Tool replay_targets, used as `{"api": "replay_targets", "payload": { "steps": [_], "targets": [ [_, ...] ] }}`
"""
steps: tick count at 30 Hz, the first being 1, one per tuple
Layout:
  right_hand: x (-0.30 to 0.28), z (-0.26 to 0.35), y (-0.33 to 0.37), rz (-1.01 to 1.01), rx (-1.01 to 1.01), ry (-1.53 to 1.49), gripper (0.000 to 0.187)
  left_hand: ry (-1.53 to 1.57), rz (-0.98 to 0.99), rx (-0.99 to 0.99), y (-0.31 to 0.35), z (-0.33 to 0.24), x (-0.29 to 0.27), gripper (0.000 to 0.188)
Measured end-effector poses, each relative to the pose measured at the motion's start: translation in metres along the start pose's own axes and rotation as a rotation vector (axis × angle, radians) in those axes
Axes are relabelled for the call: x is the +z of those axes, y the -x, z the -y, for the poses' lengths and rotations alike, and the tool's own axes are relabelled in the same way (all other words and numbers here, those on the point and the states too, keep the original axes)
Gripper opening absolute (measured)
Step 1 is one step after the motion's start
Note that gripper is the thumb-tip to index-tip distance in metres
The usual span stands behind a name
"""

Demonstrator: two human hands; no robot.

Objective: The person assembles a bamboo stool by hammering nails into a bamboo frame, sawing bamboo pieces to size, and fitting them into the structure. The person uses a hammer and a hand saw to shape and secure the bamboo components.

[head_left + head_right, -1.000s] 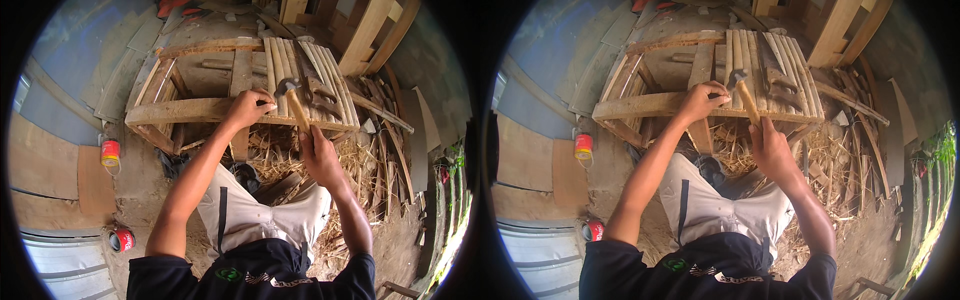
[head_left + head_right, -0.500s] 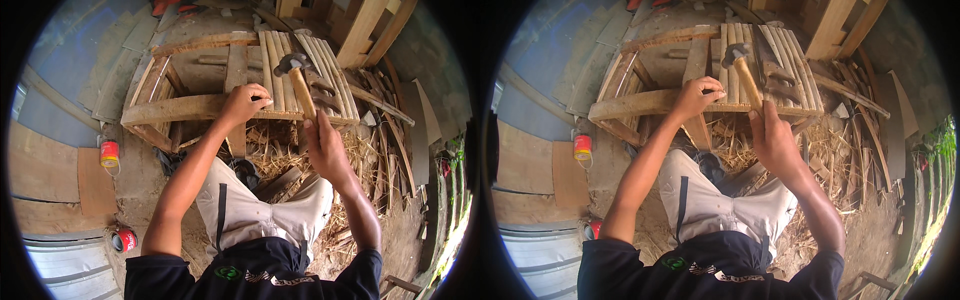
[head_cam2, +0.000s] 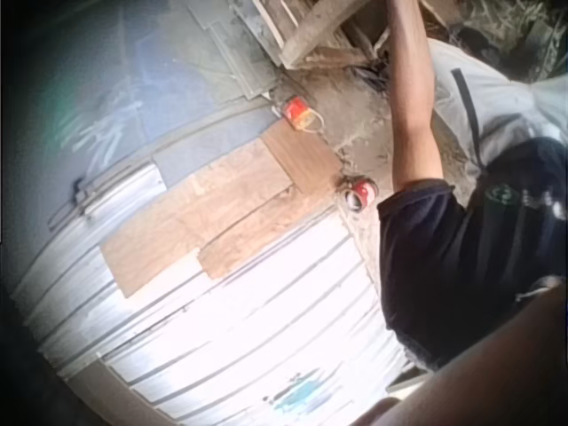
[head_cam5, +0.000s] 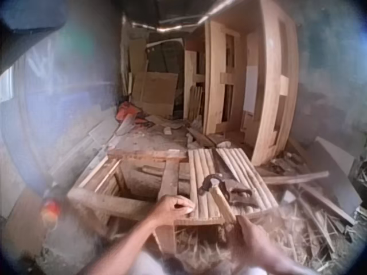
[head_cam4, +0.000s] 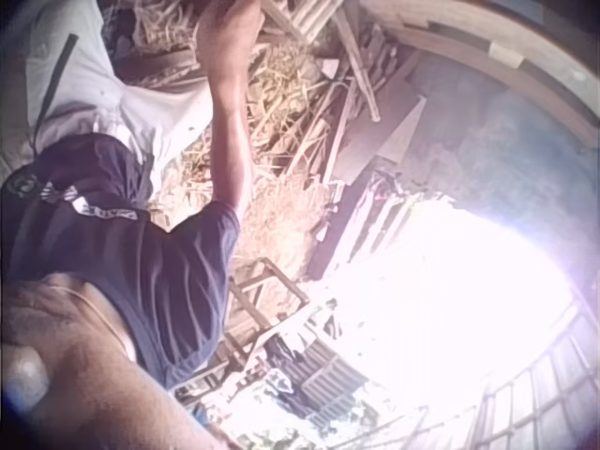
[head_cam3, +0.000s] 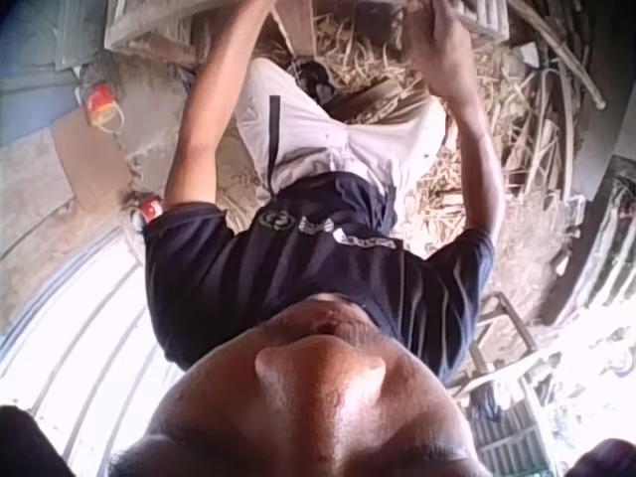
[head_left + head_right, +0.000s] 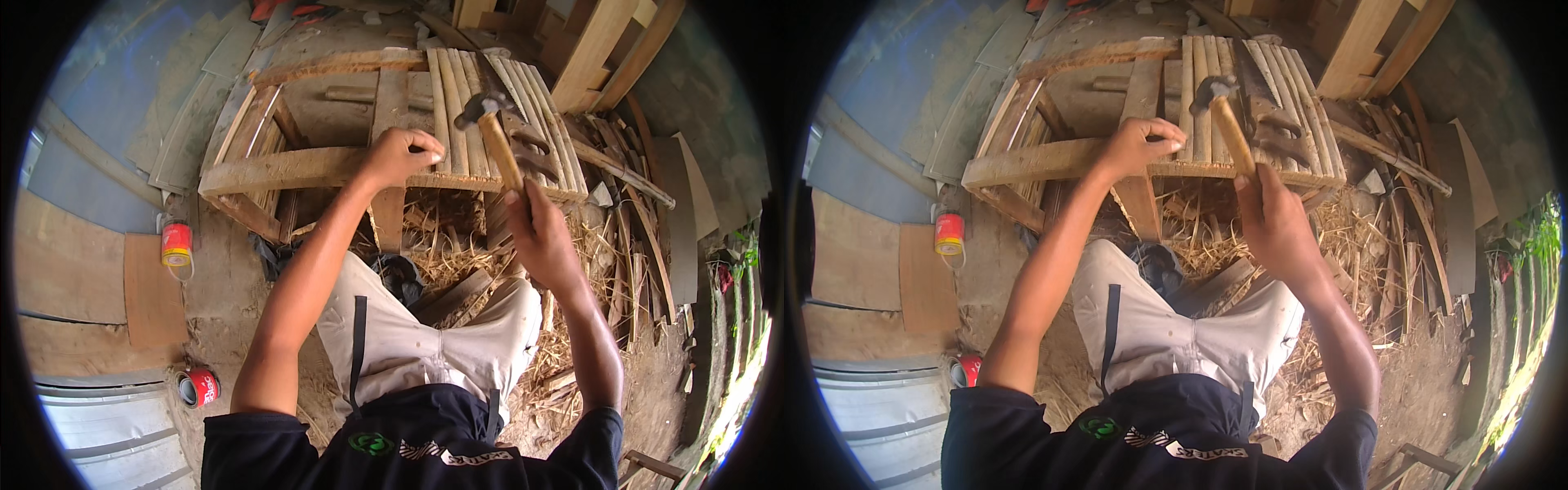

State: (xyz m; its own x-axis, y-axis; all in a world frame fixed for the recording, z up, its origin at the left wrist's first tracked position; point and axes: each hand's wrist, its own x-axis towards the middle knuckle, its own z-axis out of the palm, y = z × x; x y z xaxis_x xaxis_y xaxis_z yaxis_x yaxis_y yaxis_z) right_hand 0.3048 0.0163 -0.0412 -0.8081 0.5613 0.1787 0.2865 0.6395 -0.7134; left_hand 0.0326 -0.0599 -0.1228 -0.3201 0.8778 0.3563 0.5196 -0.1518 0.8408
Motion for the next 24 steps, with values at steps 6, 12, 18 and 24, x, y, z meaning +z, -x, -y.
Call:
{"api": "replay_targets", "payload": {
  "steps": [6,12,18,24],
  "targets": [
    [-0.007,0.005,0.000,0.041,0.002,-0.005,0.027,-0.157,-0.092,-0.299,-0.036,0.006,-0.009,0.023],
    [-0.005,0.005,-0.002,0.068,0.078,0.012,0.028,0.273,-0.250,-0.511,-0.079,0.032,0.004,0.029],
    [-0.006,0.002,-0.006,0.088,0.017,0.014,0.027,0.212,-0.098,-0.524,-0.086,0.048,-0.002,0.036],
    [-0.004,0.015,-0.012,0.023,-0.009,0.008,0.023,0.144,-0.142,-0.647,-0.080,0.033,-0.002,0.049]
  ]
}}
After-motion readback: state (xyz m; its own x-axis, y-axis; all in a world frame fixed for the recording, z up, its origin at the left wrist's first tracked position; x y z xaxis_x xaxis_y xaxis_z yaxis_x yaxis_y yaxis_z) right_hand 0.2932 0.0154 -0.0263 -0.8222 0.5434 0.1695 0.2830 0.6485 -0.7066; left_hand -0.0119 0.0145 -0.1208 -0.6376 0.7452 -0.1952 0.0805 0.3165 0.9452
